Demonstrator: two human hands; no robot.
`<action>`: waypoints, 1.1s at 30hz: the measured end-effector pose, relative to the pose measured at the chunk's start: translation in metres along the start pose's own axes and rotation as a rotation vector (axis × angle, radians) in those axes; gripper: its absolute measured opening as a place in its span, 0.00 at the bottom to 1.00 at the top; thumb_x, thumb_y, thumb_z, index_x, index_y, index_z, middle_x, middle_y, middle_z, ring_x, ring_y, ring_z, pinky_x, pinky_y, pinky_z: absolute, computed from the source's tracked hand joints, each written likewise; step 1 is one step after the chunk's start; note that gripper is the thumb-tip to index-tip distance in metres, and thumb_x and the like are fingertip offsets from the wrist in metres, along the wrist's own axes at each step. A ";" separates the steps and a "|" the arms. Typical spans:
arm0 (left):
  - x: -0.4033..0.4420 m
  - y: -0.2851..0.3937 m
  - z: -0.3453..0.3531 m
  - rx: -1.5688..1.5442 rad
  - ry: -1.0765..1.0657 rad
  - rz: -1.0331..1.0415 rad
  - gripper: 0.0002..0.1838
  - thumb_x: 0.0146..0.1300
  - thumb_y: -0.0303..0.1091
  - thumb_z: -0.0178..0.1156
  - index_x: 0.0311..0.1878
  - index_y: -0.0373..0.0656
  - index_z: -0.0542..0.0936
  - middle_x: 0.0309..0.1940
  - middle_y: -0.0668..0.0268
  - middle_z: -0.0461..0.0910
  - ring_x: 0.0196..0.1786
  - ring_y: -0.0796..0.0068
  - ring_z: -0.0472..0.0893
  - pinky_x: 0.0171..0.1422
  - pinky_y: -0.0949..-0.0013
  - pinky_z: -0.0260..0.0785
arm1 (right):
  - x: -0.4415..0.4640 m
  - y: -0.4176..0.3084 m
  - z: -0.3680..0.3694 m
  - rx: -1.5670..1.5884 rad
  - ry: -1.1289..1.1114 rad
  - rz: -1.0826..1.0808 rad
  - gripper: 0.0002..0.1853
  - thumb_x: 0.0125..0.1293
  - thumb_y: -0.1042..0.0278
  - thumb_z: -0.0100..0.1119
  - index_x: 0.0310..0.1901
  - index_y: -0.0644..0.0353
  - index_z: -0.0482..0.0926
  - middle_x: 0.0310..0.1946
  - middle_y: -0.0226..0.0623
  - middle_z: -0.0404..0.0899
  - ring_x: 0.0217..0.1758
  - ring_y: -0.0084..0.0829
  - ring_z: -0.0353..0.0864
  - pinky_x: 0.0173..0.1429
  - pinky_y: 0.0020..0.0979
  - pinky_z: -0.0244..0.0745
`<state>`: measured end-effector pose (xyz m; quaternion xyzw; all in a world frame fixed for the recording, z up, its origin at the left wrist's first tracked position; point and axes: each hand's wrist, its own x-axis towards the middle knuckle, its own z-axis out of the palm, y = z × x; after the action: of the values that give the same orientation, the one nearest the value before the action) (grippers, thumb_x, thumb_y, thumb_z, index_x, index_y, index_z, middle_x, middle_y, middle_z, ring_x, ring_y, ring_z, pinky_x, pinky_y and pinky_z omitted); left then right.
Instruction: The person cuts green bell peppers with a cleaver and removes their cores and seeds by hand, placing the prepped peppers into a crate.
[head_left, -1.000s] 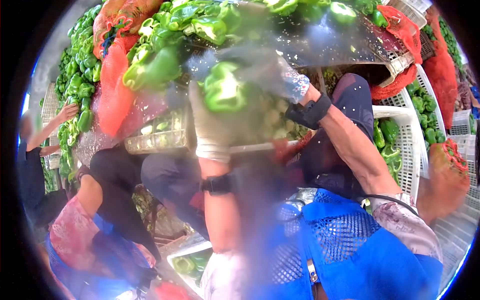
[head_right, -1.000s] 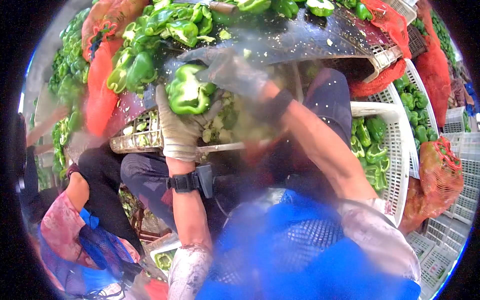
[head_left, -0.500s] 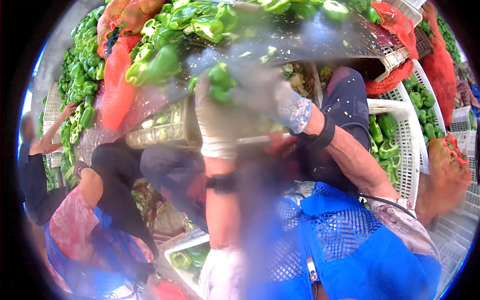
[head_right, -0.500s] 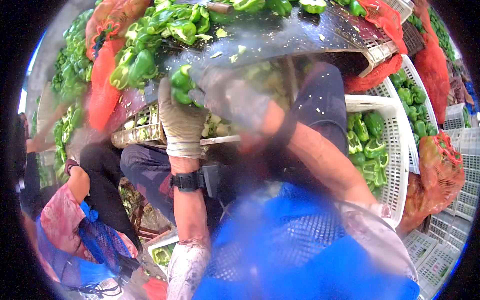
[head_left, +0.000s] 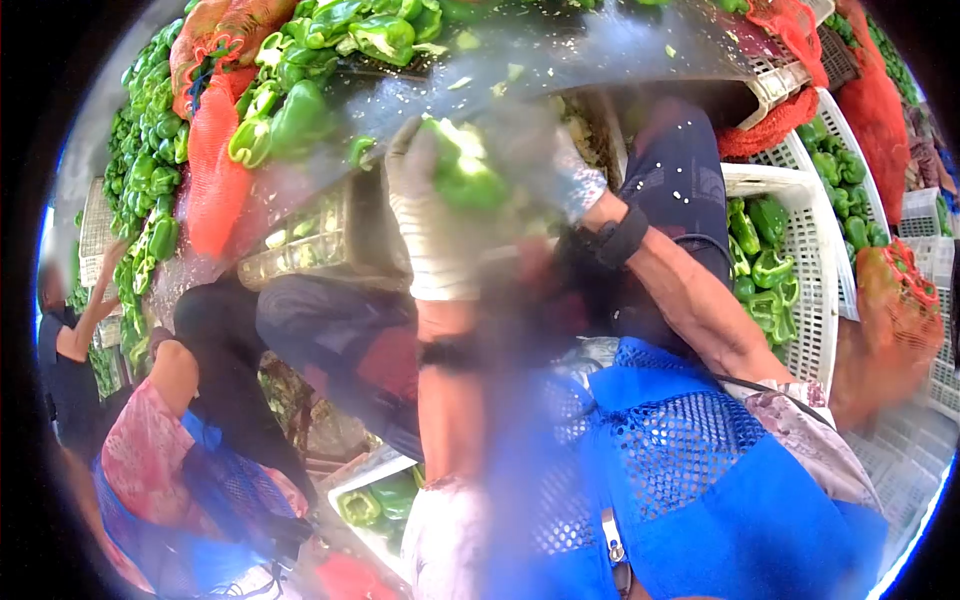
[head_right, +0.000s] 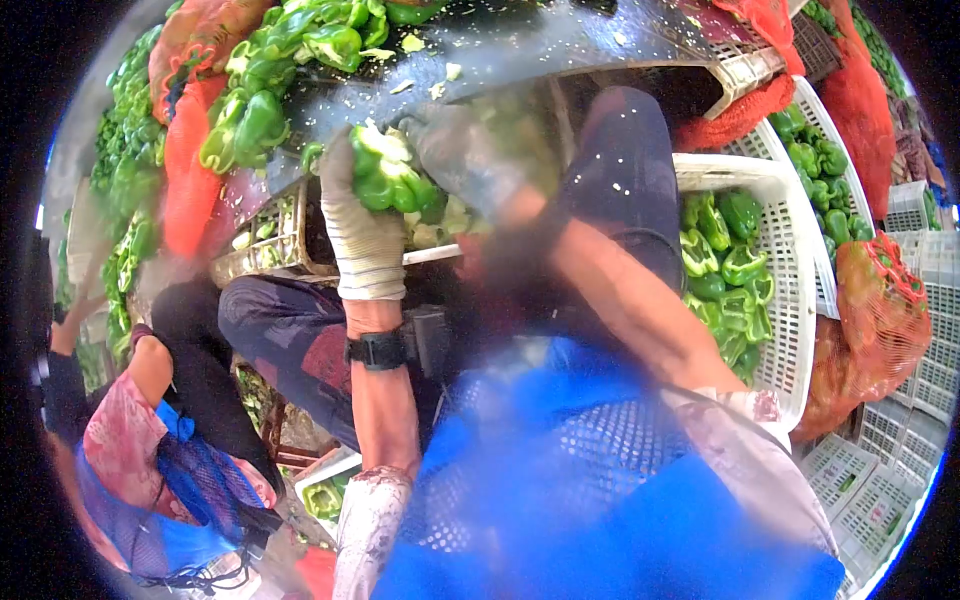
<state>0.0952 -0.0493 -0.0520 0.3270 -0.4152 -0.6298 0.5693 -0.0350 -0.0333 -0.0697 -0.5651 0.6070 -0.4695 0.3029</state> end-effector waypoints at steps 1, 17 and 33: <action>0.001 0.000 -0.003 -0.114 -0.021 -0.067 0.23 0.65 0.48 0.60 0.54 0.40 0.77 0.45 0.63 0.80 0.49 0.63 0.80 0.58 0.62 0.74 | -0.005 -0.009 -0.009 0.193 0.028 0.019 0.16 0.76 0.71 0.45 0.59 0.68 0.75 0.45 0.40 0.81 0.37 0.21 0.77 0.41 0.22 0.76; 0.013 0.020 -0.026 0.114 -0.308 -0.208 0.31 0.66 0.48 0.55 0.65 0.34 0.72 0.57 0.54 0.78 0.58 0.68 0.77 0.62 0.68 0.73 | -0.010 -0.037 -0.014 -0.232 -0.397 -0.063 0.14 0.62 0.60 0.65 0.44 0.60 0.83 0.29 0.42 0.83 0.30 0.35 0.83 0.34 0.36 0.76; 0.007 0.006 -0.024 -0.021 -0.270 -0.342 0.32 0.60 0.49 0.58 0.62 0.36 0.75 0.55 0.57 0.78 0.51 0.67 0.78 0.58 0.65 0.71 | -0.015 0.013 0.009 0.247 -0.291 0.087 0.22 0.57 0.48 0.70 0.37 0.62 0.81 0.22 0.37 0.81 0.22 0.25 0.79 0.28 0.29 0.76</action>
<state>0.1185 -0.0595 -0.0569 0.2992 -0.4196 -0.7597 0.3966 -0.0295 -0.0218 -0.0873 -0.5588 0.5185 -0.4402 0.4744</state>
